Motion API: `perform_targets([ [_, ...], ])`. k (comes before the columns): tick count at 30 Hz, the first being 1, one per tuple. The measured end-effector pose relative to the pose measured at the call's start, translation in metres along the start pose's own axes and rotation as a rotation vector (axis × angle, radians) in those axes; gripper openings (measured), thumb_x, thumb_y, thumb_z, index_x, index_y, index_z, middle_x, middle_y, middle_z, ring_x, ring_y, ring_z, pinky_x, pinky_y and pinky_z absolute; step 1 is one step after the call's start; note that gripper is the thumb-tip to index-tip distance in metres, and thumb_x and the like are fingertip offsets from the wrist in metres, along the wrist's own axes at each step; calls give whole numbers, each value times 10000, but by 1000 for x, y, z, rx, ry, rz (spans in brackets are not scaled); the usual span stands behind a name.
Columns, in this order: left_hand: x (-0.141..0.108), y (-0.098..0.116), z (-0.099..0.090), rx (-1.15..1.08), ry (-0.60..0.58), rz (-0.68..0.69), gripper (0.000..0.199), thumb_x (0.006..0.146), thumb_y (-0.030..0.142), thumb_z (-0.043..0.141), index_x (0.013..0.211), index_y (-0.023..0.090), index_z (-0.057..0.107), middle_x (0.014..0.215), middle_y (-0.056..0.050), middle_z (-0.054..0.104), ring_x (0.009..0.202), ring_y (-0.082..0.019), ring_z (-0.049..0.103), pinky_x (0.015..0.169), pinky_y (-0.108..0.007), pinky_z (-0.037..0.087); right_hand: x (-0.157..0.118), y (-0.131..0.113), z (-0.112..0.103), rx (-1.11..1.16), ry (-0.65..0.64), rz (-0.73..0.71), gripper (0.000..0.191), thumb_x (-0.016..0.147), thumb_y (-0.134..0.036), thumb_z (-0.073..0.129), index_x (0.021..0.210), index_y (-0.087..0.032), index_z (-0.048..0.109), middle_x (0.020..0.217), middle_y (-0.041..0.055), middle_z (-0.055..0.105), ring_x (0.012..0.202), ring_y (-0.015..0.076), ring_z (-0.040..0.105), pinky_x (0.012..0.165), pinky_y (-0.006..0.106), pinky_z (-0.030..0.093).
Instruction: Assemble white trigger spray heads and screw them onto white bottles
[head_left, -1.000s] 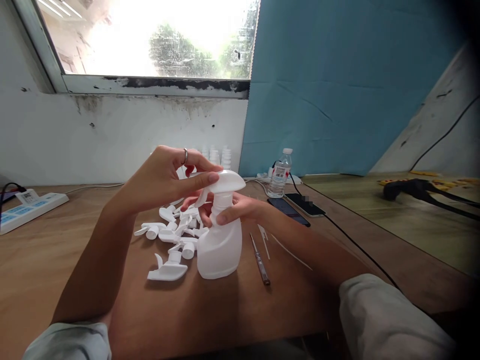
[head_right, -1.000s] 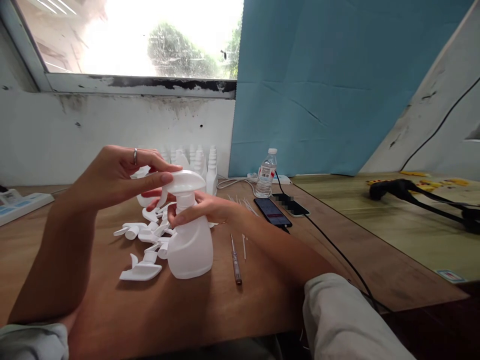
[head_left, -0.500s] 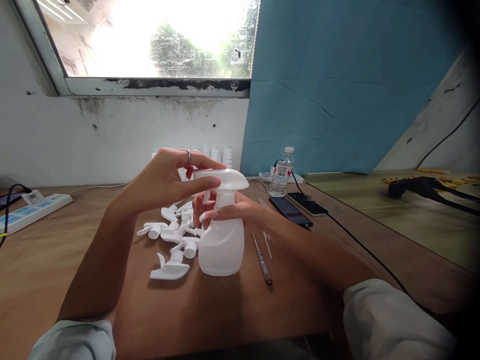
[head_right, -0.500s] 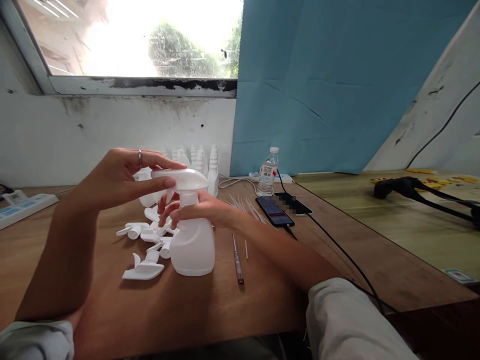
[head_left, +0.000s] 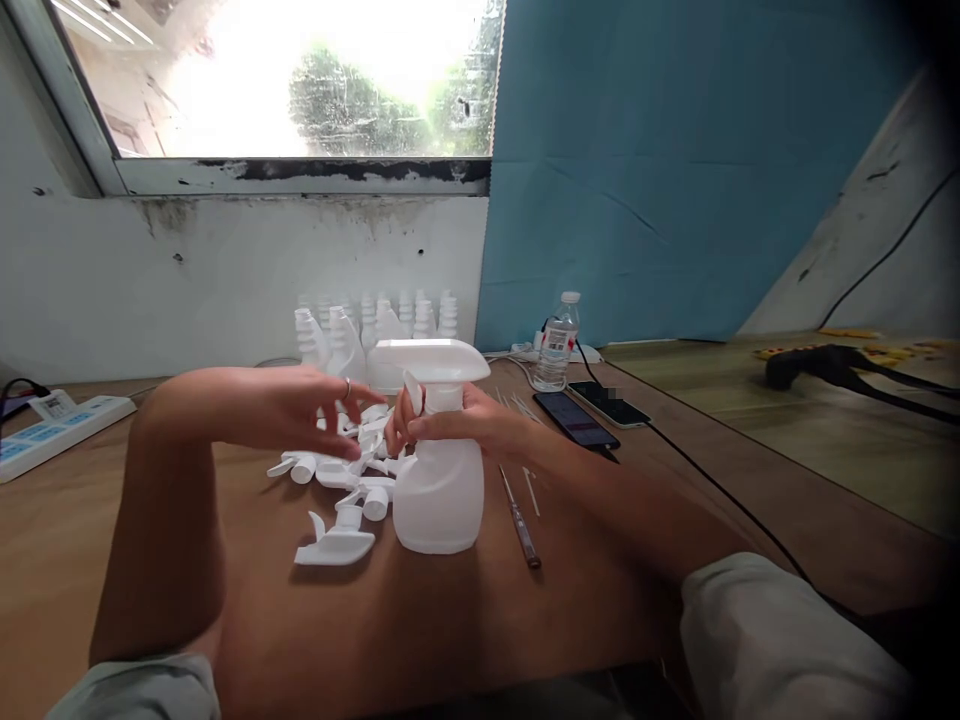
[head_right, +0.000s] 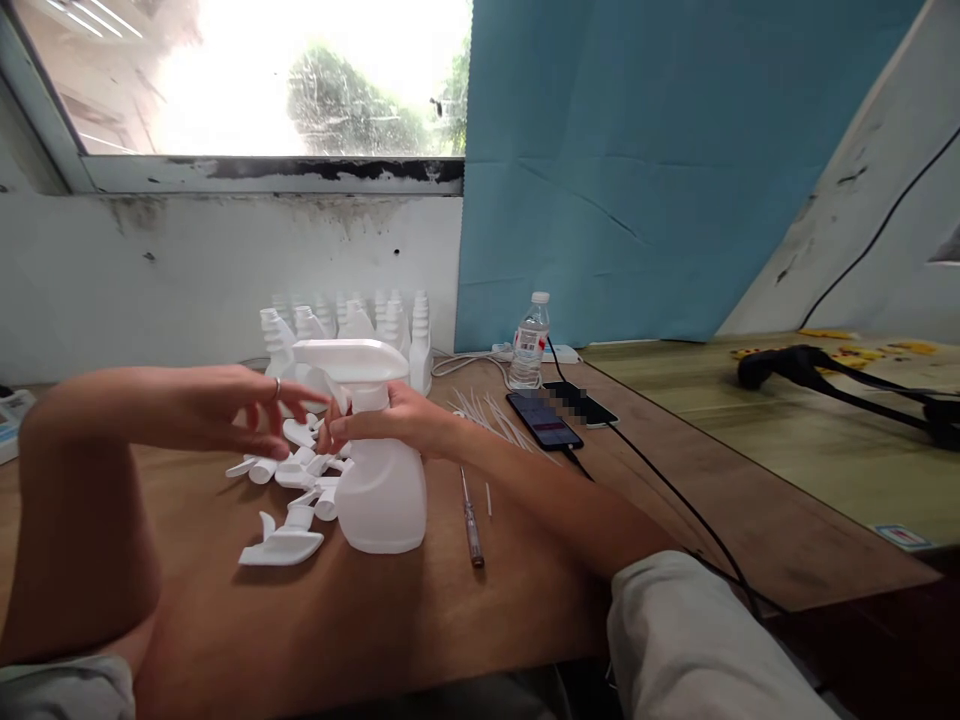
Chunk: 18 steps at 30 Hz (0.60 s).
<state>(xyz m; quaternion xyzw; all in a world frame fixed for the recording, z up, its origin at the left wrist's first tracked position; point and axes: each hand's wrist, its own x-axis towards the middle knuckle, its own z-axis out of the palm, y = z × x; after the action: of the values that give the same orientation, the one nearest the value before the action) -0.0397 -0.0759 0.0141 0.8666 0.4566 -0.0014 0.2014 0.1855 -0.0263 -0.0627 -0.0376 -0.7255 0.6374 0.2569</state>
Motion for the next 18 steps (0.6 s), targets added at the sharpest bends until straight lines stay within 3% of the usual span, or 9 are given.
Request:
perform_targets([
  [2,-1,-2,2,-19,-102,-13,465,851,450,598,1293,313,560,911,-32,725,704,-154,663,574,-204,477,0,0,0,22,3,10,195,777,-273,682,884,-133,598,874,63,649,858,178,640,802,338,511],
  [6,5,4,7,-9,-52,44,436,820,469,627,1223,305,602,907,-27,720,708,-158,656,577,-205,453,-1,1,1,-12,51,-22,171,785,-282,667,839,-142,587,832,57,638,827,176,626,768,328,507],
  [11,17,10,13,20,-128,-2,498,779,532,652,1185,249,596,896,-44,709,708,-164,648,584,-213,443,-3,-10,1,29,110,-202,121,773,-262,661,807,-186,573,763,11,568,755,162,596,768,355,508],
  [14,23,13,16,19,-58,83,509,777,502,665,1212,252,582,954,-44,704,766,-168,646,628,-220,446,-8,-25,-1,45,218,-322,129,745,-269,682,807,-202,591,791,7,541,791,174,595,819,396,520],
  [18,29,21,16,53,88,219,379,795,460,658,1087,218,652,879,-32,702,728,-152,626,656,-230,449,-16,-46,-2,3,307,-422,103,762,-268,687,827,-216,624,848,2,539,838,165,600,935,414,484],
])
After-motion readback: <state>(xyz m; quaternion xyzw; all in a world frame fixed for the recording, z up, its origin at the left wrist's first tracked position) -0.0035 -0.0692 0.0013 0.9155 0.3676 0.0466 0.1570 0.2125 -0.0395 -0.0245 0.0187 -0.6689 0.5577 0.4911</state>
